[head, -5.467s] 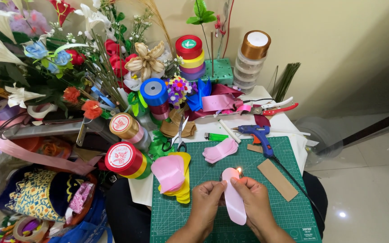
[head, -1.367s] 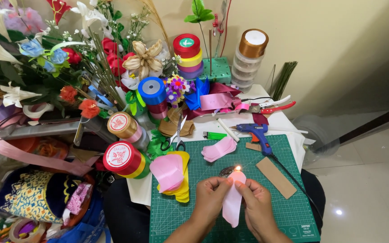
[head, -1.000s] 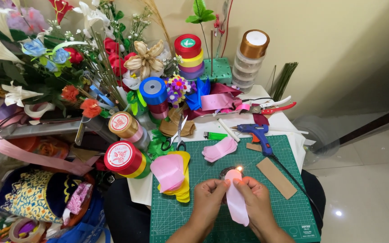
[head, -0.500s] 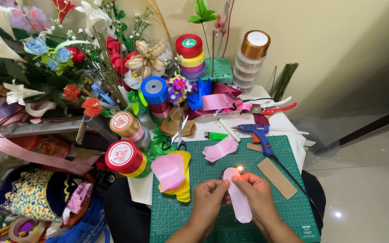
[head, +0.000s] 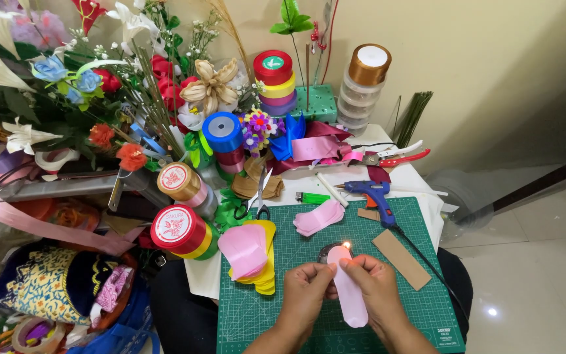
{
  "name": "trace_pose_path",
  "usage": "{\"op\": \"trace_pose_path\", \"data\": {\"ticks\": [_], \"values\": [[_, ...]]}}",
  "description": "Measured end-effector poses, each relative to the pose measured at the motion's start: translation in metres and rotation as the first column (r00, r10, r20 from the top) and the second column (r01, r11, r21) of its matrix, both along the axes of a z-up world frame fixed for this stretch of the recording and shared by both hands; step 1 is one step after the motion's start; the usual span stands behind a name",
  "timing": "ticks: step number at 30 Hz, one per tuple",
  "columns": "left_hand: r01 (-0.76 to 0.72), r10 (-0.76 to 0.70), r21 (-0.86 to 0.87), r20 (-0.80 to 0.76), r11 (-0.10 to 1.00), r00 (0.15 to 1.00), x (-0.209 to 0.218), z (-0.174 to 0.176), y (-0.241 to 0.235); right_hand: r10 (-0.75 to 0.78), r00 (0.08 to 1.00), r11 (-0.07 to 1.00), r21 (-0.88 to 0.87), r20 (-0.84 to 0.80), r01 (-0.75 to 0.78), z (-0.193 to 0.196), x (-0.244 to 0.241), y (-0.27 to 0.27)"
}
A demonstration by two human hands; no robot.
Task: Sealing the edges of cut pink ribbon pieces using a candle flame to prevent fraying.
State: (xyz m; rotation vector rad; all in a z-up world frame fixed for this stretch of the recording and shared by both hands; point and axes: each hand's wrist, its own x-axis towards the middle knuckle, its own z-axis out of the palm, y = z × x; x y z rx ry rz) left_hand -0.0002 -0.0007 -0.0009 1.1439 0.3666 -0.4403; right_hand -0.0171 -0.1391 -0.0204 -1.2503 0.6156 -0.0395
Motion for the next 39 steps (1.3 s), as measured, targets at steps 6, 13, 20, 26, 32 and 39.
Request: {"op": "trace_pose_path", "data": {"ticks": [6,13,20,26,32,39], "values": [[0.038,-0.037,0.041,-0.011,0.998,0.999,-0.001,0.011,-0.002,-0.021,1.000,1.000,0.001,-0.010,0.021,0.002,-0.004,-0.002],[0.047,-0.047,0.040,-0.019,0.998,0.999,-0.002,0.010,-0.008,-0.059,0.998,0.998,0.036,-0.004,0.059,-0.001,-0.007,-0.006],[0.066,-0.065,0.043,-0.008,0.997,0.998,-0.002,0.012,-0.014,-0.081,0.997,0.996,0.041,0.003,0.081,0.001,-0.010,-0.009],[0.009,-0.014,0.080,0.052,0.997,0.999,-0.002,-0.009,-0.019,-0.091,0.995,0.996,0.009,0.045,0.091,-0.011,-0.021,-0.005],[0.048,-0.058,0.100,0.094,0.994,0.994,-0.006,-0.015,-0.008,-0.076,0.996,0.997,-0.024,0.041,0.077,-0.002,-0.022,-0.002],[0.120,-0.131,0.145,0.069,0.982,0.989,-0.008,-0.004,-0.002,-0.015,0.995,0.992,-0.124,0.100,0.028,-0.003,-0.023,-0.001]]}}
